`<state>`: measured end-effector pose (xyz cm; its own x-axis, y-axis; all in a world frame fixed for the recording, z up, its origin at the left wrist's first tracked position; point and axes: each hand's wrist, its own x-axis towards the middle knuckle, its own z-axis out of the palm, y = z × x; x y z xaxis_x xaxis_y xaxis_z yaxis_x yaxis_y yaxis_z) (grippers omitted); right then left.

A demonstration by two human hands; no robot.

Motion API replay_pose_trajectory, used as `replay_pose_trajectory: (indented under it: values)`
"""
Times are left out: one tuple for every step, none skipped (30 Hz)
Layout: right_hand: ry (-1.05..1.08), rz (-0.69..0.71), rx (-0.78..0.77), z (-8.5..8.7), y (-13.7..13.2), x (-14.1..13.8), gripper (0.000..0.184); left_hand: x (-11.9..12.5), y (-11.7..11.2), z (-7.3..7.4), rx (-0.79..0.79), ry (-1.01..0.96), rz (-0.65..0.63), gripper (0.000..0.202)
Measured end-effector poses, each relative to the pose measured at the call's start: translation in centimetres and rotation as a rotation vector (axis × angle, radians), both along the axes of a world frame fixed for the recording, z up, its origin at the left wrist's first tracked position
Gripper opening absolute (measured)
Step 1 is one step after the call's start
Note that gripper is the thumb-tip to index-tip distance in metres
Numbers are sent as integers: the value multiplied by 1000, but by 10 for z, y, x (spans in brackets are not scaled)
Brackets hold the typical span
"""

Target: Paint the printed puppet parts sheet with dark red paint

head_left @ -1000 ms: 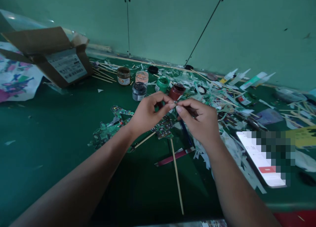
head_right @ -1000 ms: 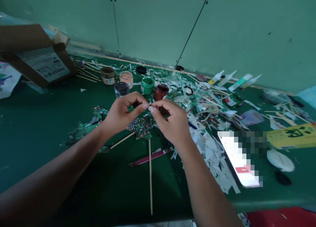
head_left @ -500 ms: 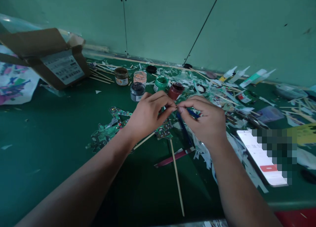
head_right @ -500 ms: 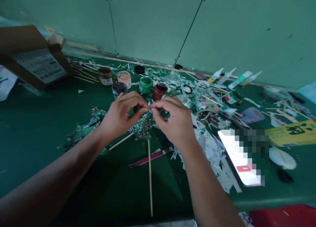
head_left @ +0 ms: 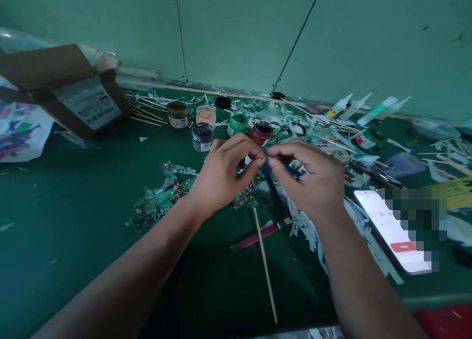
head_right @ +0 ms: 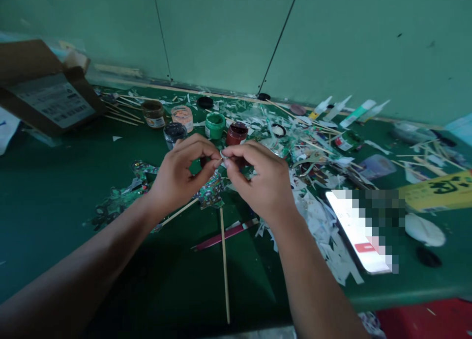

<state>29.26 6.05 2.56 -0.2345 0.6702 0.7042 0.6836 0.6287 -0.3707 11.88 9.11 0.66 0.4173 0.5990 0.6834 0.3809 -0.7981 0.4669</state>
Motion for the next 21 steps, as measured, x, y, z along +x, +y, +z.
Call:
replay_pose_trajectory:
  values:
    - [-5,10,3,0,0,0,12,-1,1,0,32,18,18,9]
    - [-15,17,3,-1,1,1,12,-1,1,-1,64,38,36,9]
    - [-28,20,2,-1,2,2,12,-2,2,-1,91,52,52,9]
    - [-41,19,0,-1,2,3,12,-2,3,-1,111,60,61,9]
    - [-51,16,-5,-1,3,4,11,-2,3,-2,119,63,66,9]
    - [-59,12,-11,-1,3,4,11,-2,3,-2,118,62,67,9]
    - [-65,8,-17,-1,3,5,11,-1,3,-2,109,60,64,9]
    - [-67,5,-18,-1,3,5,11,-1,2,-2,95,55,60,9]
    - [-65,2,-14,-1,3,5,11,0,2,-2,79,46,54,8]
    - [-62,-5,-6,-1,3,4,12,1,1,-2,59,32,49,8]
    - [-57,-16,5,-1,2,3,13,2,0,-2,37,10,46,7]
    - [-51,-31,20,-1,2,2,14,3,-1,-2,9,-23,41,7]
    - [-40,-46,37,-1,1,1,14,4,-2,-2,-27,-67,30,6]
    - [-25,-59,54,-1,1,0,15,5,-2,-2,-68,-118,12,5]
    - [-7,-67,69,-1,0,-1,14,6,-3,-2,-115,-171,-13,4]
    - [15,-71,81,-1,-1,-2,14,7,-4,-1,-161,-225,-42,4]
    - [42,-70,86,-1,-1,-3,13,8,-5,-1,-204,-278,-74,4]
    - [72,-63,75,-1,-2,-4,13,9,-6,-1,-245,-324,-104,5]
    - [105,-52,50,0,-3,-4,12,9,-7,0,-282,-363,-129,5]
    - [142,-40,16,0,-4,-5,11,10,-8,0,-318,-397,-151,5]
    - [178,-25,-24,0,-4,-6,10,11,-9,1,-351,-429,-166,5]
